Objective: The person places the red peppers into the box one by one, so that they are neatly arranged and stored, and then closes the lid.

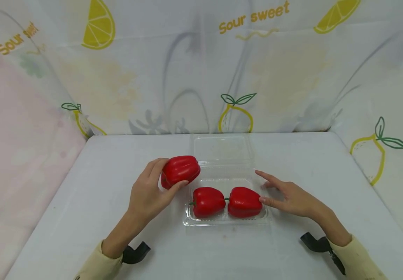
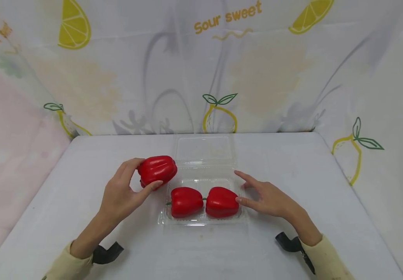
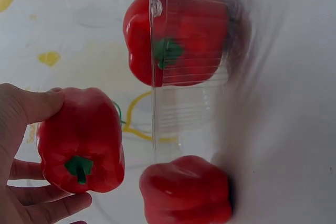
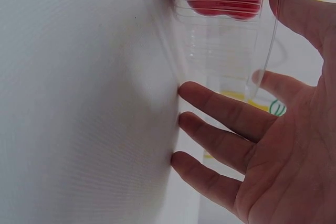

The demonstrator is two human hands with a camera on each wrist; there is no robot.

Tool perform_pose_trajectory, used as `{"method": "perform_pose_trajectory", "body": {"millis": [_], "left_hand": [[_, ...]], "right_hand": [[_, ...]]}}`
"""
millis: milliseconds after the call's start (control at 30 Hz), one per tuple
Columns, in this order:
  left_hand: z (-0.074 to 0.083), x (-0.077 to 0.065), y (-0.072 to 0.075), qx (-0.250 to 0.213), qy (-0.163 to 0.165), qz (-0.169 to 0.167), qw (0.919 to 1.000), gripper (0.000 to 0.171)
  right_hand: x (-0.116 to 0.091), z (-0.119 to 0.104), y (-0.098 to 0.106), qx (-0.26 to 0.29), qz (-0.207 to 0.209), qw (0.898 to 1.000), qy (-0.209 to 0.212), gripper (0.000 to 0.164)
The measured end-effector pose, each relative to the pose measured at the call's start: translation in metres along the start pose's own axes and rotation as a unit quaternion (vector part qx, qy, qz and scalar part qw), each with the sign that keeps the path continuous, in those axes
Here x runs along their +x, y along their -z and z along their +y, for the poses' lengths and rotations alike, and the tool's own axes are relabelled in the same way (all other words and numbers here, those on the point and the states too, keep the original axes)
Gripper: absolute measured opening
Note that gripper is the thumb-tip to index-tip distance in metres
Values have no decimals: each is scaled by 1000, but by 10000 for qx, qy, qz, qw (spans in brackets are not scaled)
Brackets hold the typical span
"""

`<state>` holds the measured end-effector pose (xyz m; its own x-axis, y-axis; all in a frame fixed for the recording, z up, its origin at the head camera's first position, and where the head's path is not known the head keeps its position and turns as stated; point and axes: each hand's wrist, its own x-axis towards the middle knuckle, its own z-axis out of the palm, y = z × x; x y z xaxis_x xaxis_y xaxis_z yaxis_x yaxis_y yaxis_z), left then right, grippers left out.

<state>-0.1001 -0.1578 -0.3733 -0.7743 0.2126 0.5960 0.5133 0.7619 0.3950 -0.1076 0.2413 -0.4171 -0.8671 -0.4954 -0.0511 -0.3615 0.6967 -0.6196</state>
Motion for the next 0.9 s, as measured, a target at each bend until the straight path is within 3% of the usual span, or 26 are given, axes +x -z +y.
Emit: {"method": "perform_pose_trajectory", "body": {"millis": [900], "left_hand": [[57, 17, -33, -210, -118, -738, 9970, 68]], "right_hand": [[1, -1, 0, -79, -42, 10000, -36, 78]]}}
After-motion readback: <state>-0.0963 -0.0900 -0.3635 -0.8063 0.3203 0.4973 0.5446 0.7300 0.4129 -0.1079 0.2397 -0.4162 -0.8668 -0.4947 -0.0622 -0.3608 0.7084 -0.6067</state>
